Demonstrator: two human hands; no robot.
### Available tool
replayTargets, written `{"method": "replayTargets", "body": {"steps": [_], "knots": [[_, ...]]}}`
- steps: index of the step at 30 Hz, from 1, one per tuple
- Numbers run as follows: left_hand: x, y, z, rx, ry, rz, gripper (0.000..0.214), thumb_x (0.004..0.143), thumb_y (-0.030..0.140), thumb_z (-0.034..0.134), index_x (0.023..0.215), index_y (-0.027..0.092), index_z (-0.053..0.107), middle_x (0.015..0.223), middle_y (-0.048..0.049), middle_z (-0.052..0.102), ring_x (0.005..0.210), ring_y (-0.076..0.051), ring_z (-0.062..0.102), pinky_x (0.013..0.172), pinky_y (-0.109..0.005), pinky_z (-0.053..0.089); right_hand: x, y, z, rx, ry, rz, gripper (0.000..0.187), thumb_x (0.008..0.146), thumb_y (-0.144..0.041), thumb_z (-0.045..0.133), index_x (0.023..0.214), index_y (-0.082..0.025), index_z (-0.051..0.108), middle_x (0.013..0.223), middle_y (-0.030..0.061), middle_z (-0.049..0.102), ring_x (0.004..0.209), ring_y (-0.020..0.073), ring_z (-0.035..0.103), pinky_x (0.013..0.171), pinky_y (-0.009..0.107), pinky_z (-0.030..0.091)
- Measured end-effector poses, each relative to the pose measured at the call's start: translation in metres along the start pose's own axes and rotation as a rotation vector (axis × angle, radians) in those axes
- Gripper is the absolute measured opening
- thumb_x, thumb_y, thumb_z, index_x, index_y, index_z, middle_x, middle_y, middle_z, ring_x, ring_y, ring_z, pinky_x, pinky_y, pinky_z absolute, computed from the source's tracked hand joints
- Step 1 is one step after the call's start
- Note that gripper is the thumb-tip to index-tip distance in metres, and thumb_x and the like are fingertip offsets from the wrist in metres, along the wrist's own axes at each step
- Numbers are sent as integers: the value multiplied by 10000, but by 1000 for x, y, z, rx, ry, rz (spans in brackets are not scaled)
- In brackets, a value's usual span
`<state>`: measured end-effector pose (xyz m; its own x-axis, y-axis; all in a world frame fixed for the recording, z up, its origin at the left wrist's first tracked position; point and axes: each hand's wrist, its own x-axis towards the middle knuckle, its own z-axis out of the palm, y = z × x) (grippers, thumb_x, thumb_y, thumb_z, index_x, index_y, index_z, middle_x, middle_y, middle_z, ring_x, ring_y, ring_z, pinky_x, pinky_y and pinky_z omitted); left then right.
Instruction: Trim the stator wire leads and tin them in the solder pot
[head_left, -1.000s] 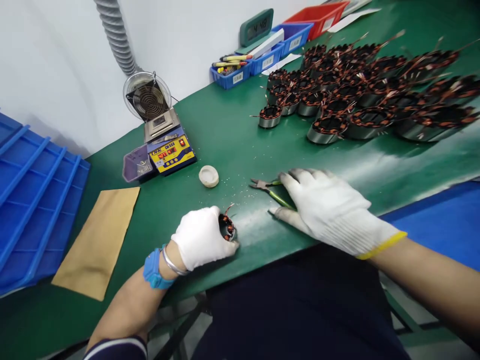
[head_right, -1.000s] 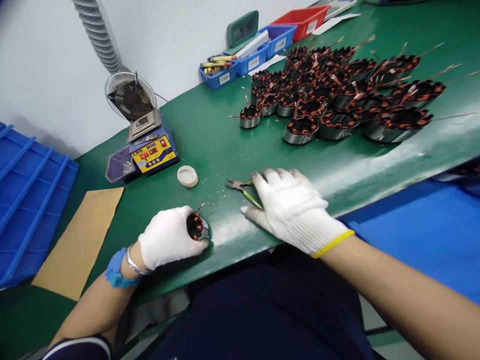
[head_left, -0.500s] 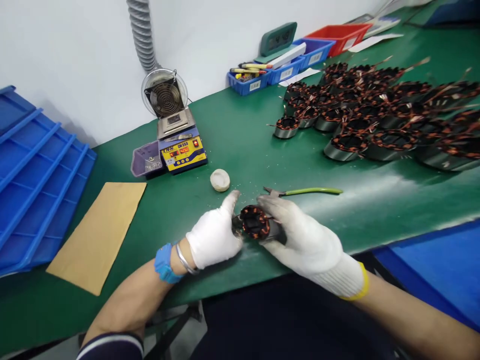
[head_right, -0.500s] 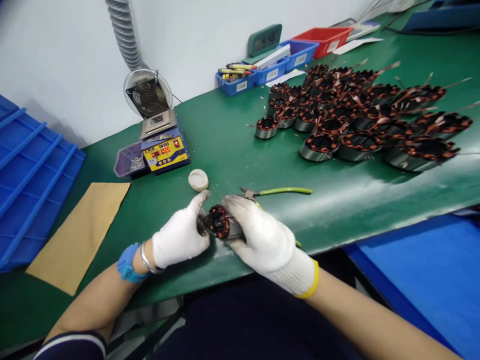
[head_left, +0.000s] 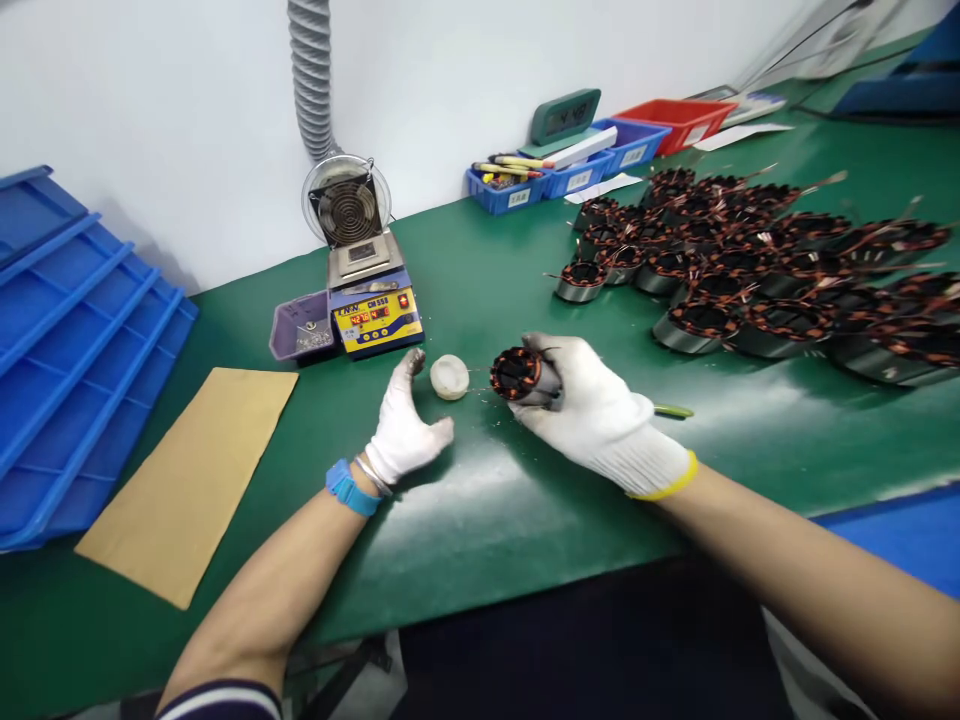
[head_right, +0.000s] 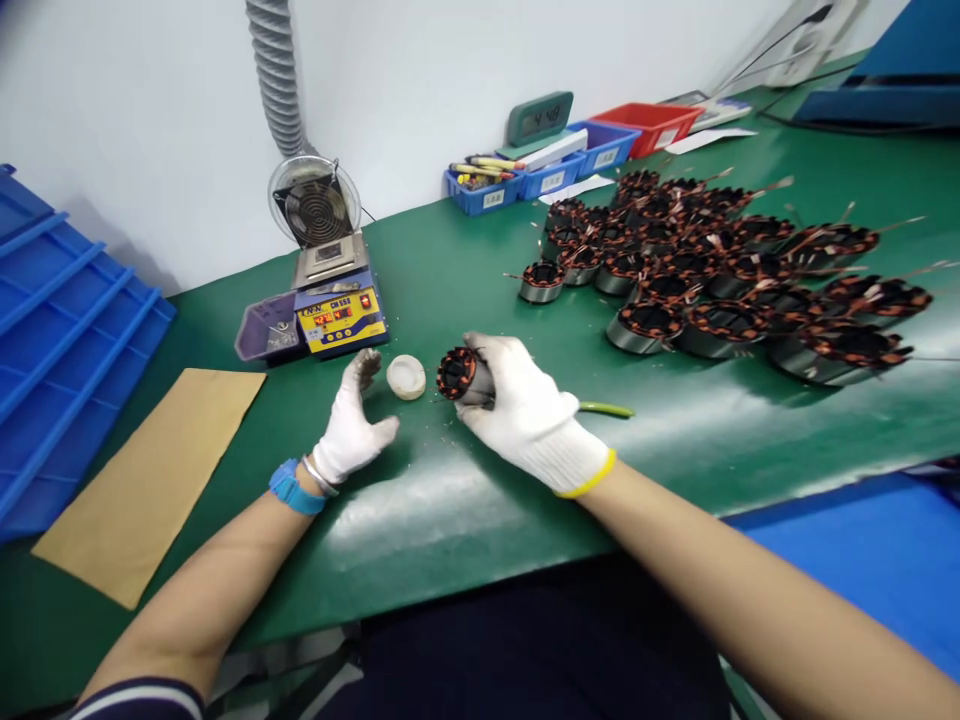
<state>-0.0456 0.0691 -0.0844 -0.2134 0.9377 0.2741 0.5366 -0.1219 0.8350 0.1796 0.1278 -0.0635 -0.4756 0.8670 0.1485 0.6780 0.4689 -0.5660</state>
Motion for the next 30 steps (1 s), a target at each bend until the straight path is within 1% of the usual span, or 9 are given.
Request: {"method": "replayTargets", "body": {"steps": [2,4,6,9,14,17,19,24,30], "knots": [[0,-5,5,115,-52,42,940,622,193,692,1473,80,311,1562,-231,398,1466,-315,392,1253,-439,286,10,-4,2,-81,79,22,788,805,-360,632,1533,-274,345,1440,134,535,1153,384,634,871,491,557],[0,-9,10,181,-79,70,972,640,241,721,1492,53,293,1572,-246,380,1483,-336,362,1267,-457,262,16,-9,4,-177,87,28,726,797,-387,620,1490,-318,418,1469,98,520,1077,369,669,806,474,557],[1,-12,13,223,-97,92,973,652,275,737,1498,62,305,1567,-235,396,1478,-338,372,1264,-464,278,19,-14,3,-249,53,22,700,802,-397,599,1479,-346,432,1471,76,525,1023,356,689,759,456,546],[2,-16,16,244,-105,143,942,651,273,736,1485,77,345,1541,-215,443,1454,-336,413,1252,-472,314,25,-19,-2,-313,-11,7,706,797,-392,591,1484,-345,436,1436,78,554,990,355,692,698,424,517],[4,-20,18,260,-99,178,858,675,250,716,1462,114,402,1491,-177,518,1410,-332,475,1228,-485,363,35,-26,-19,-391,-91,-12,716,761,-402,613,1460,-373,459,1381,87,577,952,343,689,634,367,458],[8,-20,24,255,-66,157,876,665,252,744,1458,95,406,1465,-189,540,1374,-341,513,1207,-486,393,38,-35,-30,-450,-176,-16,699,752,-394,610,1437,-355,482,1353,100,587,923,336,689,608,351,422],[12,-19,30,250,-46,139,866,660,243,762,1442,89,425,1430,-189,571,1328,-338,555,1177,-476,433,38,-41,-35,-480,-204,-19,692,749,-391,609,1429,-329,495,1324,107,597,917,336,687,585,339,391],[18,-15,39,240,-68,143,675,701,194,750,1340,170,533,1306,-114,665,1206,-285,640,1093,-437,511,37,-48,-37,-542,-186,-69,655,751,-400,612,1389,-281,530,1242,114,617,865,311,684,544,313,326],[18,-18,38,184,-74,182,666,701,167,747,1334,172,539,1300,-112,664,1198,-275,639,1095,-431,506,37,-44,-38,-552,-202,-80,653,744,-398,629,1378,-276,533,1217,110,620,870,289,673,549,301,304]]}}
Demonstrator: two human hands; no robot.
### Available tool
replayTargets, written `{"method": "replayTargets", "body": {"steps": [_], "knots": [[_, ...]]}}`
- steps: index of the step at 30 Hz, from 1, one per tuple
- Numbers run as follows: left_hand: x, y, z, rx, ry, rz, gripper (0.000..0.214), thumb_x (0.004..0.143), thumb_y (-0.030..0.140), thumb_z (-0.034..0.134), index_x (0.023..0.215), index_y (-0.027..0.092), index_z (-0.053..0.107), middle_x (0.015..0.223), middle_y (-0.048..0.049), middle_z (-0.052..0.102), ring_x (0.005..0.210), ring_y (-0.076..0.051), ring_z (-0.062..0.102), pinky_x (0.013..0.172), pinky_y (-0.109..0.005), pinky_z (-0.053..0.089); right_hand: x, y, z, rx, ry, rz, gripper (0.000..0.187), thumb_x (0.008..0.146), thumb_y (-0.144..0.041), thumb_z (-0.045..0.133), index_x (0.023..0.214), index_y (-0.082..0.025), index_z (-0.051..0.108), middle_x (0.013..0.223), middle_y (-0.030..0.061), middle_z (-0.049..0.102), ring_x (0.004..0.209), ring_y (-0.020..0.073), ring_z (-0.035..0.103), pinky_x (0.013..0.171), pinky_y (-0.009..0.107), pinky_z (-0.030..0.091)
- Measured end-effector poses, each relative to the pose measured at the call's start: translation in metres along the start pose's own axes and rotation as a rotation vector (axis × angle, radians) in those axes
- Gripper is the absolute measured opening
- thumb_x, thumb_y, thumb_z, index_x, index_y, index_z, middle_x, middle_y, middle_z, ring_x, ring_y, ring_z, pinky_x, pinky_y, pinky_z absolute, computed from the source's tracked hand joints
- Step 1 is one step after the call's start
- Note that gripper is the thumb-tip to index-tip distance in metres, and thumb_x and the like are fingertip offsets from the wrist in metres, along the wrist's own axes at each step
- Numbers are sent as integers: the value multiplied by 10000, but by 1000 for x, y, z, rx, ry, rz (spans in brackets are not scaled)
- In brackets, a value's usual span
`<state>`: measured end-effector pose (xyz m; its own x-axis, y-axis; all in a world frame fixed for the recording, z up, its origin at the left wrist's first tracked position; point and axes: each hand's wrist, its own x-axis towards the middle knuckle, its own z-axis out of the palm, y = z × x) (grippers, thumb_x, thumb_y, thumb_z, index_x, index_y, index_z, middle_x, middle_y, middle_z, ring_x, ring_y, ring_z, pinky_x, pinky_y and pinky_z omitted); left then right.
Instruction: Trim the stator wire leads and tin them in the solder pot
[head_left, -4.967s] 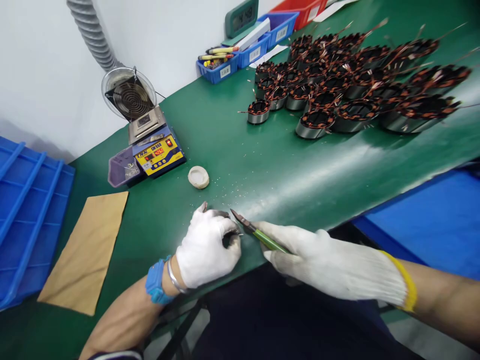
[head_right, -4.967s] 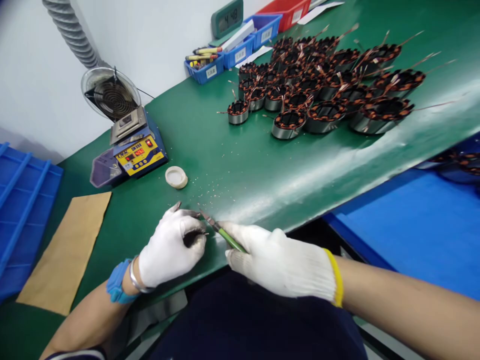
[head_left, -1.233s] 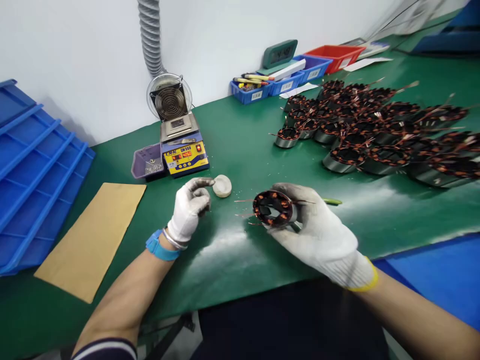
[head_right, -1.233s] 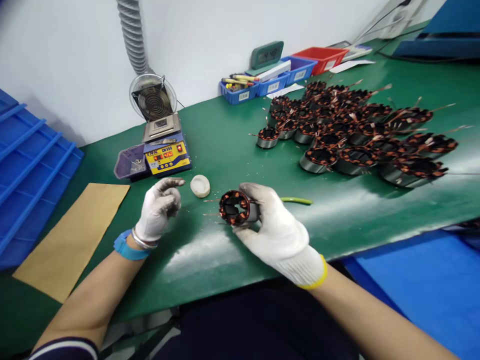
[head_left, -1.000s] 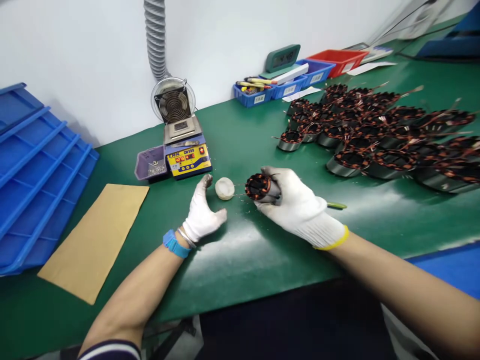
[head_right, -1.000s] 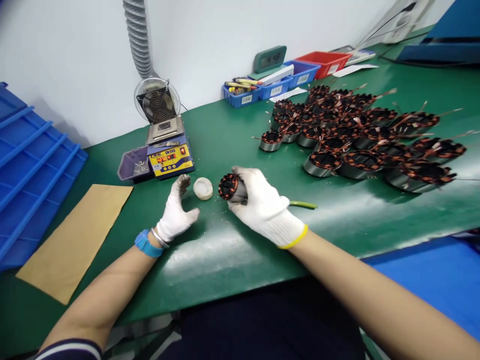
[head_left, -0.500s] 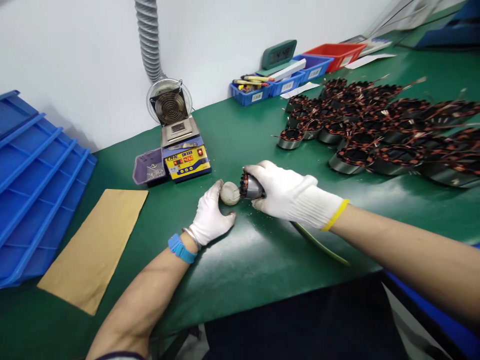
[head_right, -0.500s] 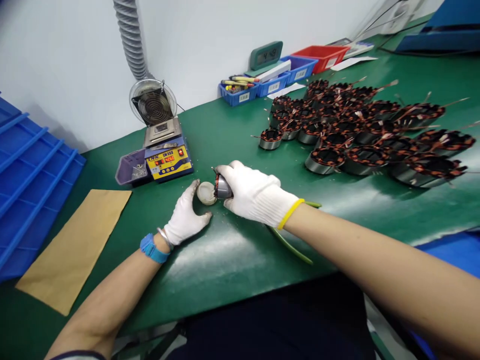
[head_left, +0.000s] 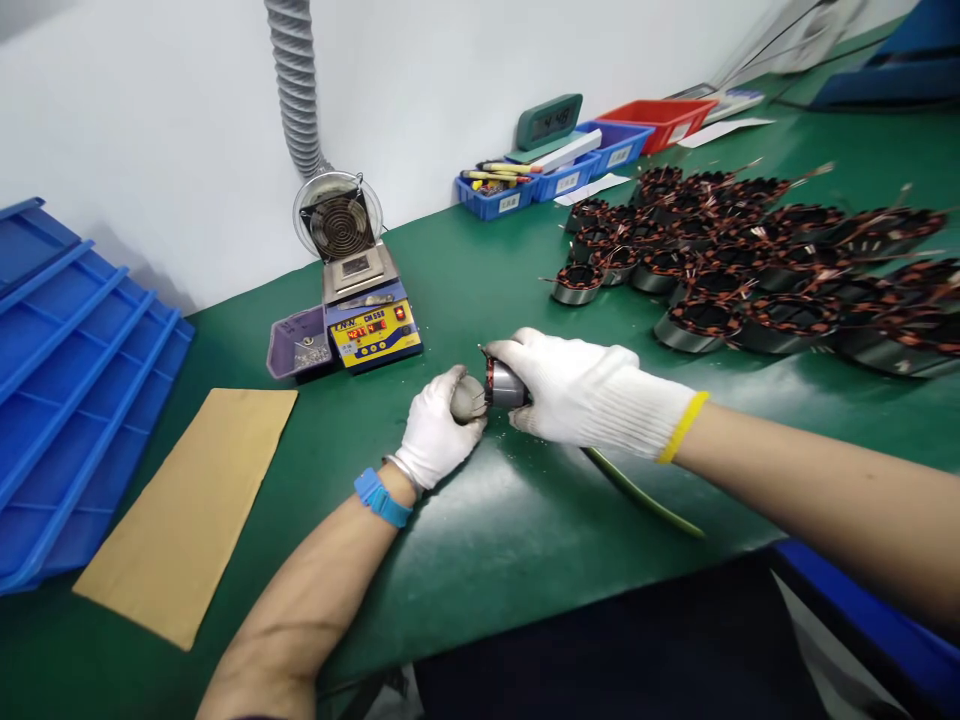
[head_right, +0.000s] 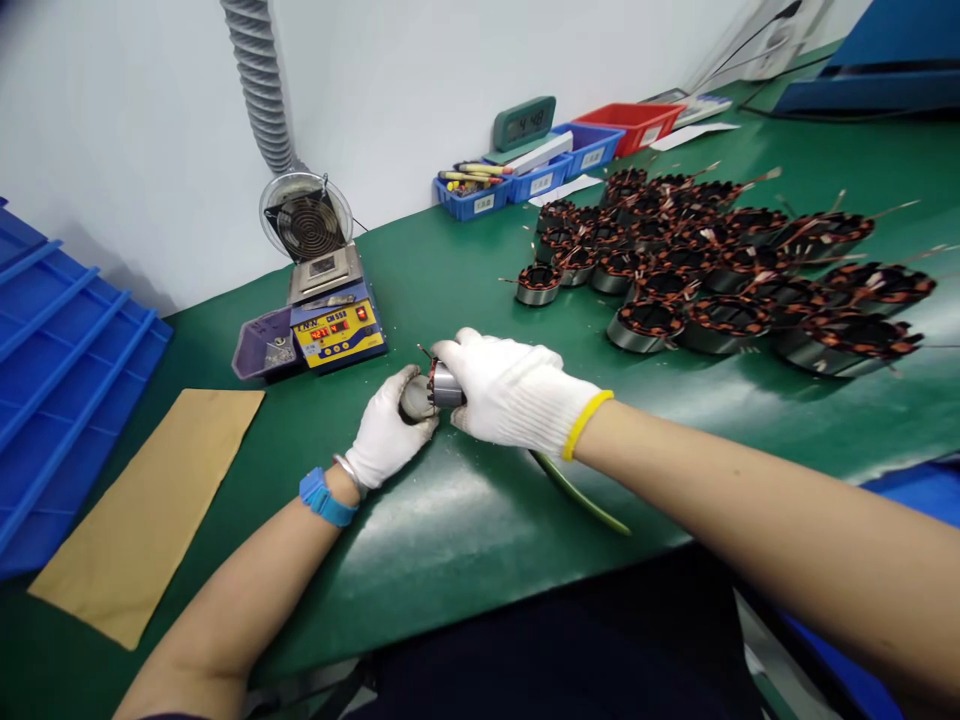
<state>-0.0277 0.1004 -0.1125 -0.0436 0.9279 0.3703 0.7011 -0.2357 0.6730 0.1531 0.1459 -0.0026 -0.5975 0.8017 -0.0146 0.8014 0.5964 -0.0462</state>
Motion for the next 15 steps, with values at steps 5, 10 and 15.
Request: {"method": "replayTargets", "body": {"steps": [5,10,15], "knots": [[0,1,-1,-19,-7,17,677,693,147,734,1337,178,531,1296,-109,659,1216,-278,627,1116,-445,491,-7,0,6,-46,85,-37,606,783,-364,610,1373,-255,524,1210,107,610,887,281,656,539,304,278],[2,2,-2,-14,-18,14,659,689,151,732,1319,187,540,1279,-100,664,1216,-276,626,1130,-446,486,-15,1,14,-77,127,-73,571,805,-329,604,1364,-250,518,1220,110,607,857,264,638,543,304,290],[1,1,-2,-3,-15,36,653,694,154,727,1318,175,537,1273,-114,663,1210,-284,629,1119,-460,492,-19,4,17,-69,198,-135,568,788,-288,620,1347,-222,541,1202,121,625,892,278,641,579,315,350]]}}
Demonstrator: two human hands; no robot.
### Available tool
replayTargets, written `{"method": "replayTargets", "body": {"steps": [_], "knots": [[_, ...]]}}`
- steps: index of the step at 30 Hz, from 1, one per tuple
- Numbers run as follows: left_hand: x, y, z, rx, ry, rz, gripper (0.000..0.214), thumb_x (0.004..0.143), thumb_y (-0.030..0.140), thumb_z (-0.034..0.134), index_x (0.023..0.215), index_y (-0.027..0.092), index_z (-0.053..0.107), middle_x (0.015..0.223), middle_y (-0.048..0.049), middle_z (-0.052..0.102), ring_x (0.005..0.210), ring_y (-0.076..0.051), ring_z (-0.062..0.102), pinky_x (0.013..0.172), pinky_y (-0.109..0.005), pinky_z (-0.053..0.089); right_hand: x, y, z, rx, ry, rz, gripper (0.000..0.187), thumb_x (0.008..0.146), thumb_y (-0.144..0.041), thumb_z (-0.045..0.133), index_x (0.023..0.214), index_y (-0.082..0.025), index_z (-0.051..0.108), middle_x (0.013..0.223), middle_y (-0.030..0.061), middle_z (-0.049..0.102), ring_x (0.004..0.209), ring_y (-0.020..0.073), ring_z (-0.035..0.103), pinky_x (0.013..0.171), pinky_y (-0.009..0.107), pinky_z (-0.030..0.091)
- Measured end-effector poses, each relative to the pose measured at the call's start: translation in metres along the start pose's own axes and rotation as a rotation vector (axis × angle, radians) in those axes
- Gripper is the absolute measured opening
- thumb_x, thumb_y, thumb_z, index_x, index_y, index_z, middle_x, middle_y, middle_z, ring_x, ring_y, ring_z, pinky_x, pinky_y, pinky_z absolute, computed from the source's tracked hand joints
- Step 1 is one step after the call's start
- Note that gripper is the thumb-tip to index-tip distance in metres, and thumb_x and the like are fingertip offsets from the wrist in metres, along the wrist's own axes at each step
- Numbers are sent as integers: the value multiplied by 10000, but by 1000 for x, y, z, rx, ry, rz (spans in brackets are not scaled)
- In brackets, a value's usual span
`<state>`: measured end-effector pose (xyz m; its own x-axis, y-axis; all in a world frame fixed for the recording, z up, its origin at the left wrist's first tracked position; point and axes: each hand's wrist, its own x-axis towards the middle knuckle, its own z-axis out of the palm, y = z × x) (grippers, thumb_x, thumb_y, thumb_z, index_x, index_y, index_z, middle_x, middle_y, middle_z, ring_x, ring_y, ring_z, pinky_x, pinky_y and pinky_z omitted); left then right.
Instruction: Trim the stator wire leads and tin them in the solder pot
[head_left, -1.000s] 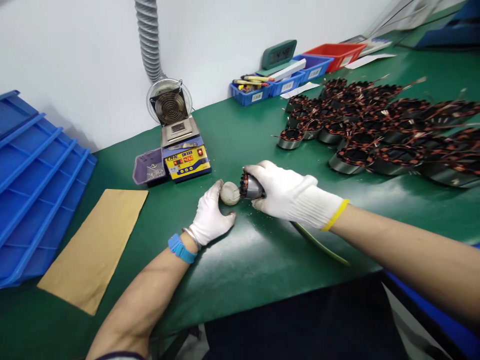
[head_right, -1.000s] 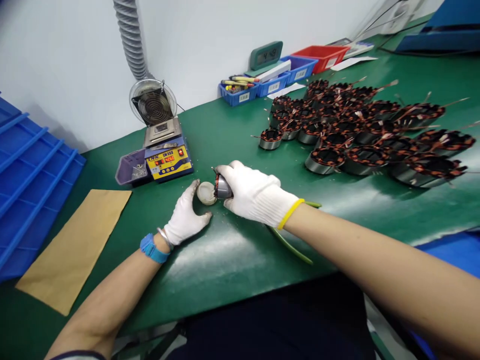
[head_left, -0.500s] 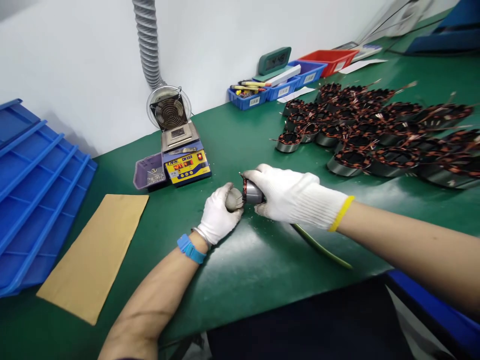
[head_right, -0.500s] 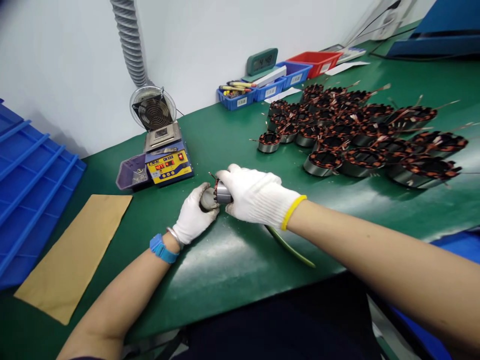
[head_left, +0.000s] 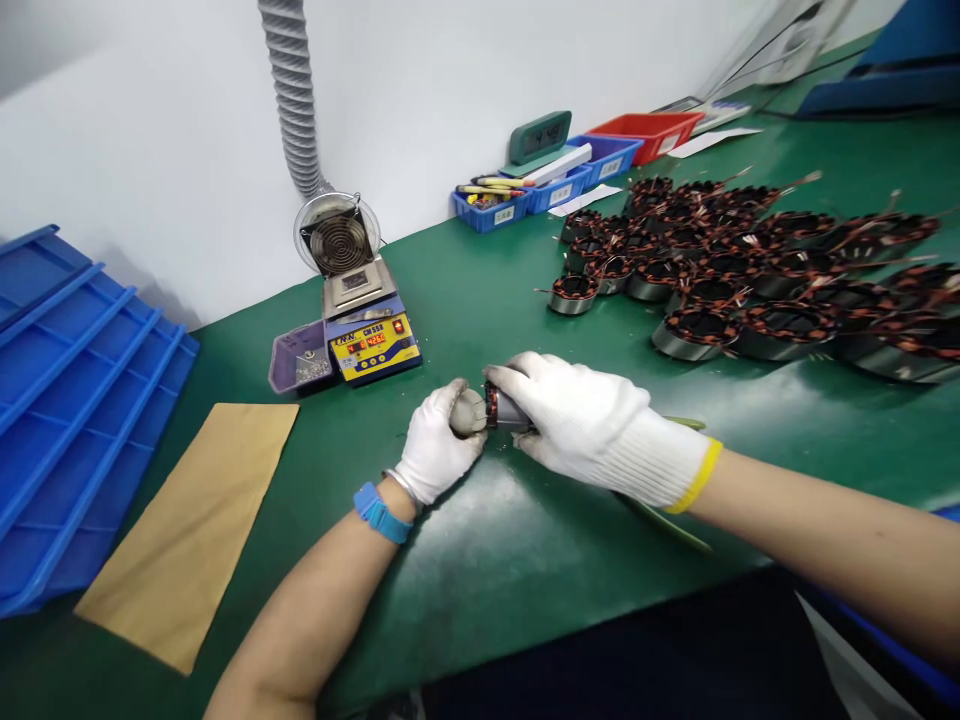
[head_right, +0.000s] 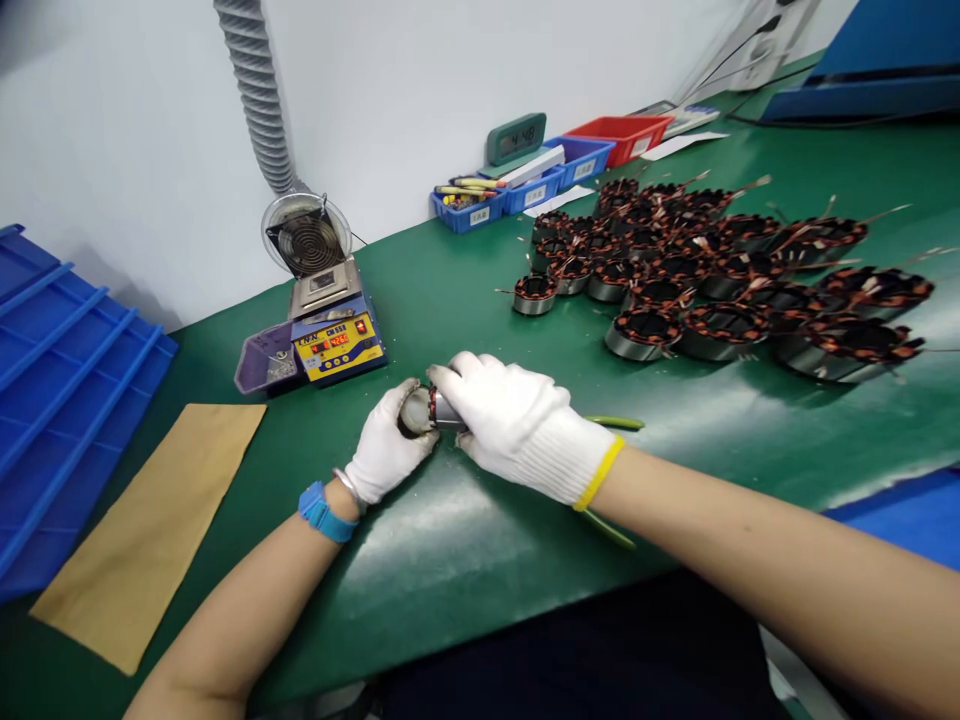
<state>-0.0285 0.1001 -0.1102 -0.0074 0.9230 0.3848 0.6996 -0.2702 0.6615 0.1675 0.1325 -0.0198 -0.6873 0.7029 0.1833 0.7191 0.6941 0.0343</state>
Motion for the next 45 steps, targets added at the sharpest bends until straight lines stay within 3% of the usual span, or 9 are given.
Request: {"method": "replayTargets", "body": {"steps": [6,12,24,30,32,34,37,39,45], "knots": [[-1,0,0,-5,0,-8,651,685,162,751,1302,169,541,1266,-115,670,1181,-279,643,1099,-456,504,-12,2,19,120,204,291,627,780,-438,653,1370,-254,549,1296,113,608,756,249,673,564,327,392],[0,3,-3,39,-6,-56,662,670,193,778,1288,179,541,1275,-113,666,1191,-294,639,1104,-477,496,-4,-3,36,261,93,490,662,755,-541,639,1344,-256,541,1316,118,608,824,305,705,597,359,438],[-1,7,-5,87,-6,-59,623,676,228,805,1249,199,562,1241,-93,681,1152,-287,653,1061,-463,528,-2,-7,37,298,-64,450,653,780,-541,600,1359,-250,518,1312,131,600,915,350,708,641,384,460],[-2,8,-6,86,-8,-45,629,676,208,795,1258,173,560,1251,-108,677,1155,-292,650,1066,-469,524,-4,0,29,354,74,502,675,763,-498,644,1378,-243,530,1328,135,583,934,343,685,672,415,503],[-2,6,-5,77,-6,-40,643,667,191,800,1262,176,558,1257,-107,675,1163,-288,647,1071,-466,521,-5,8,24,323,165,451,668,759,-440,672,1380,-226,548,1357,145,571,984,337,663,723,420,514],[-2,5,-4,73,-12,-39,651,663,188,804,1265,190,556,1257,-98,676,1166,-284,646,1074,-464,519,-6,17,16,200,193,286,592,799,-364,652,1367,-214,580,1375,152,576,1049,348,630,779,431,503],[-2,3,-3,72,-11,-35,657,663,189,803,1272,193,553,1251,-96,677,1159,-283,650,1069,-460,523,-3,22,6,-25,94,-34,395,968,-285,468,1324,-232,631,1339,142,633,1073,353,599,783,449,460],[-2,3,-2,76,-8,-30,647,673,196,796,1273,186,553,1247,-102,677,1152,-285,652,1060,-460,529,2,17,1,-104,6,-170,427,1028,-213,317,1294,-246,649,1280,127,671,1022,324,600,760,438,435],[-1,5,-4,97,-4,-12,655,681,214,805,1283,203,548,1261,-96,673,1174,-290,644,1076,-469,519,16,-6,1,-59,-102,-204,464,973,-84,314,1158,-255,704,1046,118,695,916,283,571,780,414,415]]}}
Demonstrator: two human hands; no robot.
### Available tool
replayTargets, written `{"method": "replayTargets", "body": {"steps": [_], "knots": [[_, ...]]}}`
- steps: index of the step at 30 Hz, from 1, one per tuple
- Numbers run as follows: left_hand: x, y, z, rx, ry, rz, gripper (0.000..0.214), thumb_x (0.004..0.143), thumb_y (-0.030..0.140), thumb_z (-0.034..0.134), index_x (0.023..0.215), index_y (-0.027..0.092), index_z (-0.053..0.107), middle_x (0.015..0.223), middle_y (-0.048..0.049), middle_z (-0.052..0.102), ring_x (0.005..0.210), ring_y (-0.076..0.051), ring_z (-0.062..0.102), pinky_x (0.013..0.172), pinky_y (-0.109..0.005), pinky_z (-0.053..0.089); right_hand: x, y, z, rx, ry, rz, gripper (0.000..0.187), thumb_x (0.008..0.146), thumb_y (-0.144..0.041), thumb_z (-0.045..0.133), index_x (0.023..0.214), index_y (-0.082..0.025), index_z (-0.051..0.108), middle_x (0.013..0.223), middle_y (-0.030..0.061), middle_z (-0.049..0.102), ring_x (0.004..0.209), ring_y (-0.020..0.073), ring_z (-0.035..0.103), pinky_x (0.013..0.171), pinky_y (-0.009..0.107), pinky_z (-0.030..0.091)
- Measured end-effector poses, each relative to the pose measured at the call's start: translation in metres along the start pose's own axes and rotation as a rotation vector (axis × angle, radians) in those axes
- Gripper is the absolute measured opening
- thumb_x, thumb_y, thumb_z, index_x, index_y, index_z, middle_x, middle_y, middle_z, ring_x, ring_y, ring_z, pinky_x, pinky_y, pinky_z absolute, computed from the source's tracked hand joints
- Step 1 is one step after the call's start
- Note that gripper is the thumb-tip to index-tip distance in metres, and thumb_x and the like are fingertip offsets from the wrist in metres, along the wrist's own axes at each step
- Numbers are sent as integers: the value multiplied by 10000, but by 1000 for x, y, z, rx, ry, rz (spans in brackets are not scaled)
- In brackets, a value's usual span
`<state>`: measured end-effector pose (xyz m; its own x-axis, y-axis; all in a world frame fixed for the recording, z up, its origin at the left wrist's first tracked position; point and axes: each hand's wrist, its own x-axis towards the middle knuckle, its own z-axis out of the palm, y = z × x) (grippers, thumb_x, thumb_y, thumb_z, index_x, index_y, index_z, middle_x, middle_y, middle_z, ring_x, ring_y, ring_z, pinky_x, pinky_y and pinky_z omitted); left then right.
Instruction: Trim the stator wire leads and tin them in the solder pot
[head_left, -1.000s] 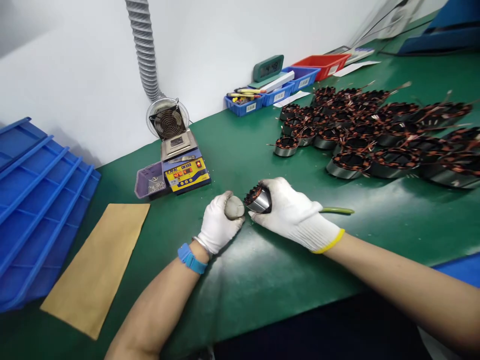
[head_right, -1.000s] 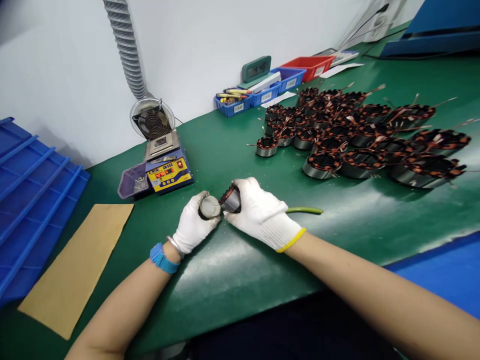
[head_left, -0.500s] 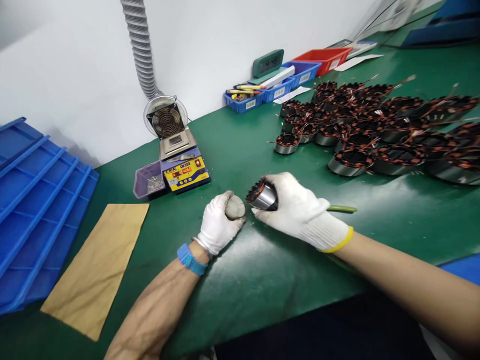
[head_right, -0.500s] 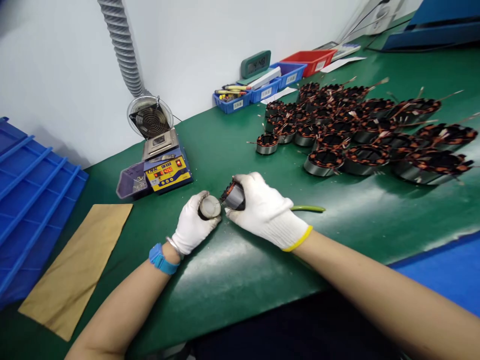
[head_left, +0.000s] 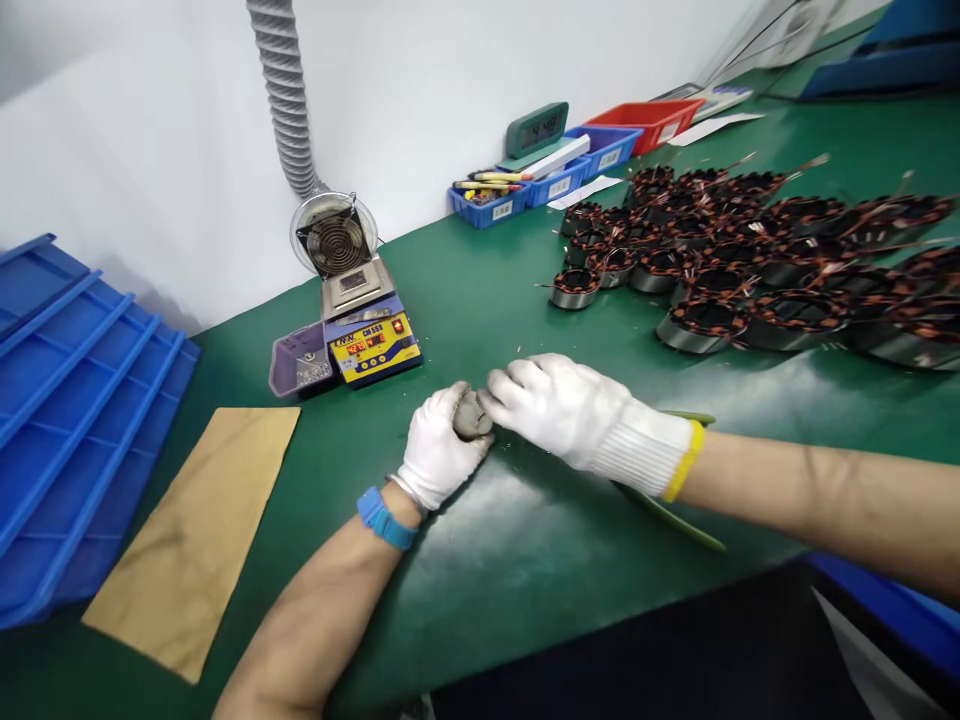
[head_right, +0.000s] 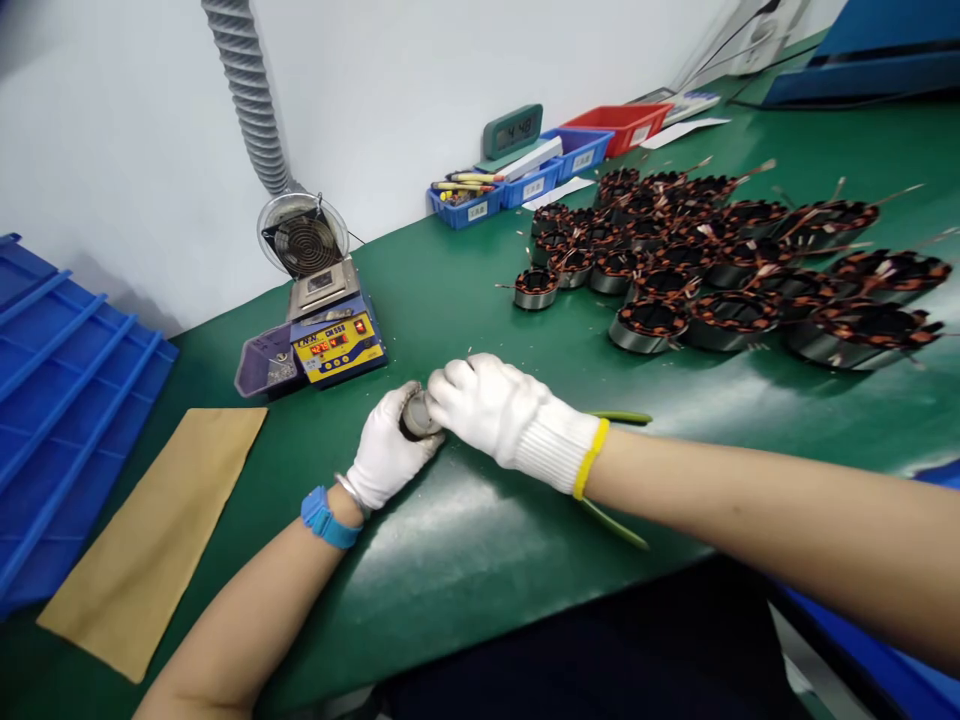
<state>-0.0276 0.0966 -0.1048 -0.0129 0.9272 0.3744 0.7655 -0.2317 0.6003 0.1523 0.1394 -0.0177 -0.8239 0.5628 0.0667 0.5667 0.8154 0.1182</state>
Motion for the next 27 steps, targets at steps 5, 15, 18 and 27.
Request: {"method": "replayTargets", "body": {"steps": [5,15,18,27], "knots": [[0,0,0,-3,-8,2,665,679,232,813,1284,182,542,1254,-113,677,1167,-297,648,1063,-469,523,5,0,6,-79,4,-13,476,969,-60,279,1155,-197,695,1059,128,670,906,283,568,783,406,418],[0,5,0,-64,-9,-86,735,646,222,799,1330,180,532,1278,-123,670,1187,-317,639,1083,-484,517,23,12,-27,-154,-11,-40,409,950,-79,356,1079,-221,717,1017,127,669,924,296,579,796,424,409],[0,12,-3,-112,-41,-175,925,581,326,857,1407,146,482,1324,-164,634,1222,-363,612,1098,-521,501,55,28,-59,-203,83,-40,414,956,-83,354,1077,-233,721,1027,117,664,963,290,568,892,459,374],[2,4,-3,-450,65,-301,952,676,380,803,1487,128,373,1484,-178,519,1366,-322,512,1205,-492,385,227,41,-97,-96,250,236,445,1008,-275,306,1304,-87,581,1224,274,585,1094,389,555,850,479,415]]}}
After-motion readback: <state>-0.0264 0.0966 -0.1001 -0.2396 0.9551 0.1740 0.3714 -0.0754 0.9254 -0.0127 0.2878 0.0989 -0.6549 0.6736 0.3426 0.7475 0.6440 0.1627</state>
